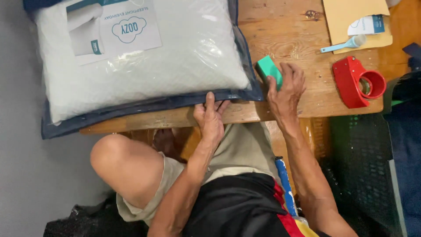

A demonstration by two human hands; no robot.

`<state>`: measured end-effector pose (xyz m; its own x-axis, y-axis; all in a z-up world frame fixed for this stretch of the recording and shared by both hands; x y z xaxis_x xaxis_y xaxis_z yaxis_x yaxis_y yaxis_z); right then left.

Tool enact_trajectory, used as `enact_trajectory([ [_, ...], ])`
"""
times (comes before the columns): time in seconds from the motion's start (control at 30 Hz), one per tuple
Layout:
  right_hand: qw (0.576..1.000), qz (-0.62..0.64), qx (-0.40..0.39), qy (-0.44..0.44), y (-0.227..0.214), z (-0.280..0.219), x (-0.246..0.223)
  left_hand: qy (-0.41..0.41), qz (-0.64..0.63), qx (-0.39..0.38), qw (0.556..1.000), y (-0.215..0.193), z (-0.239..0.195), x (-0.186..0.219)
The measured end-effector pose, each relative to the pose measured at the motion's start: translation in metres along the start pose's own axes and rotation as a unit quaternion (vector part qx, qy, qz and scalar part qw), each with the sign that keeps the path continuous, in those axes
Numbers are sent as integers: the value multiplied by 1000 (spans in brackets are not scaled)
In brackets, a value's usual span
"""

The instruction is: Cleaning a pillow and its carrying bag using a cleaning block

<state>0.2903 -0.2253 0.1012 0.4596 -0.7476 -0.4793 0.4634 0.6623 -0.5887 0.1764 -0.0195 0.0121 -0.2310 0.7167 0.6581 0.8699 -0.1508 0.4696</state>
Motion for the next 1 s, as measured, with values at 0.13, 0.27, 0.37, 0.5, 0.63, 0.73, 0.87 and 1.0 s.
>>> enact_trajectory([
  [0.13, 992, 108, 69, -5, -22, 3, -38, 3, 3, 2, 1000, 4, -12, 1],
  [0.27, 979, 198, 17, -45, -8, -3, -77, -31, -15, -28, 999, 13, -10, -22],
  [0.37, 978, 202, 8, -60, 6, -12, -82, -39, -6, -54, 998, 17, 0, -37],
  [0.5, 976, 217, 0, -22, 14, -18, -71, -20, 17, -63, 998, 2, 9, -46],
  [0.63, 970, 240, -32, 7, 17, -18, -71, -16, 29, -74, 997, -22, 35, -77],
  [0.73, 981, 181, -24, -67, 9, -14, -97, 2, 29, -79, 996, -37, 54, -95],
  [0.87, 983, 166, -48, -68, 19, -18, -98, 1, 32, -87, 996, -46, 63, -109],
  [1.0, 982, 167, -64, -64, 25, -22, -91, -15, 15, -85, 996, -57, 63, -120],
])
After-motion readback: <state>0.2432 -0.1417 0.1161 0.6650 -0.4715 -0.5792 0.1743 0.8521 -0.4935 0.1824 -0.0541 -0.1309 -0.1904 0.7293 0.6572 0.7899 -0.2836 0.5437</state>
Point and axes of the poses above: each hand's wrist, its own z-axis towards the middle knuckle, its own y-axis out of the palm, x = y × z, the point moved 7 cm from there along z, towards the middle knuckle, and after that the axes turned 14 degrees about x, right-handed, at the moved point
